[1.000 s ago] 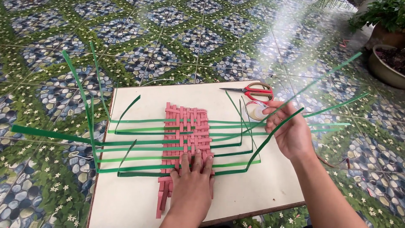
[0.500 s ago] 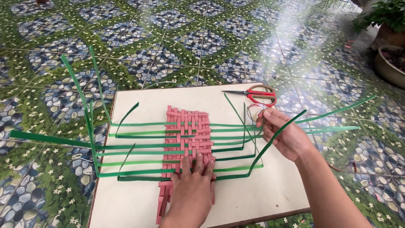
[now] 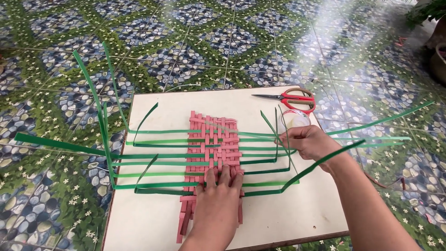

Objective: Weaving green plastic strips into a pink base to create a woven mat or bag component.

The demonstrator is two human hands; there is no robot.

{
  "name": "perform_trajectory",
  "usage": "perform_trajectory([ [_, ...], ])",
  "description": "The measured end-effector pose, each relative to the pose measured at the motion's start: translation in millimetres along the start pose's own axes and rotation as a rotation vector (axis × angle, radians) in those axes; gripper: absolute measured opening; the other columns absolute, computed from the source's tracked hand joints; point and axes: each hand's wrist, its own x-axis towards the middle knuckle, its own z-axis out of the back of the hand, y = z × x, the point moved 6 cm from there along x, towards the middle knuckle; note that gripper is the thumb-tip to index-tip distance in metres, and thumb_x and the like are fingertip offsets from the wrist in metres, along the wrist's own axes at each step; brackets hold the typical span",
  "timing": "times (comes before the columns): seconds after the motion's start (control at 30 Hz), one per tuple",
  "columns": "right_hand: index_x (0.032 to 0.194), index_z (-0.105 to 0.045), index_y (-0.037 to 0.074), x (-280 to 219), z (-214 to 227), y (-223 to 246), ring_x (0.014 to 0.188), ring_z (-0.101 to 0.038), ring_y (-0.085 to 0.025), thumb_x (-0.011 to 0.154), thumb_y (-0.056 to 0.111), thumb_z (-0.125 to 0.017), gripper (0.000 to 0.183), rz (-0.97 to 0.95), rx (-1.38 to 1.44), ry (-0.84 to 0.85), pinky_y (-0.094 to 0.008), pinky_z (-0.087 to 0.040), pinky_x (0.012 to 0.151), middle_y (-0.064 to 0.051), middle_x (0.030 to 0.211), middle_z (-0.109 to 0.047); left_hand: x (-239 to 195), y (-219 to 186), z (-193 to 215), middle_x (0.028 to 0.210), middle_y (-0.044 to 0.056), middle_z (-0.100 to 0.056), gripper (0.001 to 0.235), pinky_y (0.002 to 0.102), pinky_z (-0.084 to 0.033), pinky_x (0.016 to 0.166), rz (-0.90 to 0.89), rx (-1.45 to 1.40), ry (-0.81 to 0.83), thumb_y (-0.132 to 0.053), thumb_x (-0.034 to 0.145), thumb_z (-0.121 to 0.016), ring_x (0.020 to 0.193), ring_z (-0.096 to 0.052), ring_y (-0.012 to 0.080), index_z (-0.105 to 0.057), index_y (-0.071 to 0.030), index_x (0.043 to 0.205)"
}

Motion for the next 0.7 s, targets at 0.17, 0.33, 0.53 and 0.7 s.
perform_trajectory([
  [0.17, 0.083, -0.076, -0.001, -6, -12, 10, 0.052, -0.026, -0.013, 0.09, 0.002, -0.067, 0.012, -0.061, -0.152, -0.012, -0.026, -0.012, 0.042, -0.008, 0.087, -0.078, -2, -1, 6, 0.142, 0.016, -0.038, 0.088, 0.057, -0.053, 0.078, -0.001, 0.027, -0.095, -0.016, 0.062, -0.089, 0.125, -0.038, 0.0464, -0.042, -0.008, 0.135],
  [0.33, 0.085, -0.082, 0.004, -15, -24, 27, 0.093, -0.071, -0.017, 0.082, 0.013, -0.076, 0.011, -0.025, -0.348, 0.035, -0.03, -0.054, 0.093, -0.007, 0.086, -0.079, -6, 1, 24, 0.115, 0.009, -0.046, 0.074, 0.043, -0.048, 0.073, 0.031, 0.066, -0.35, -0.017, 0.061, -0.083, 0.099, -0.047, 0.0291, -0.048, -0.009, 0.125],
  [0.53, 0.085, -0.076, -0.011, 26, -20, -12, 0.09, -0.075, -0.03, 0.065, -0.022, -0.033, 0.049, 0.157, -0.169, 0.181, -0.036, -0.064, 0.09, -0.021, 0.087, -0.078, 8, 14, 17, 0.159, 0.019, -0.018, 0.106, 0.052, -0.029, 0.104, -0.07, -0.06, -0.407, -0.044, 0.071, -0.079, 0.146, -0.012, 0.0341, -0.021, -0.002, 0.15],
  [0.7, 0.085, -0.08, 0.0, 9, -26, 7, 0.089, -0.074, -0.017, 0.083, 0.001, -0.073, 0.007, 0.033, -0.322, 0.103, -0.028, -0.06, 0.09, -0.009, 0.086, -0.08, 14, 13, -1, 0.162, 0.016, -0.01, 0.124, 0.054, -0.024, 0.104, -0.024, 0.037, -0.461, -0.084, 0.073, -0.065, 0.147, -0.01, 0.0326, -0.016, -0.003, 0.152],
])
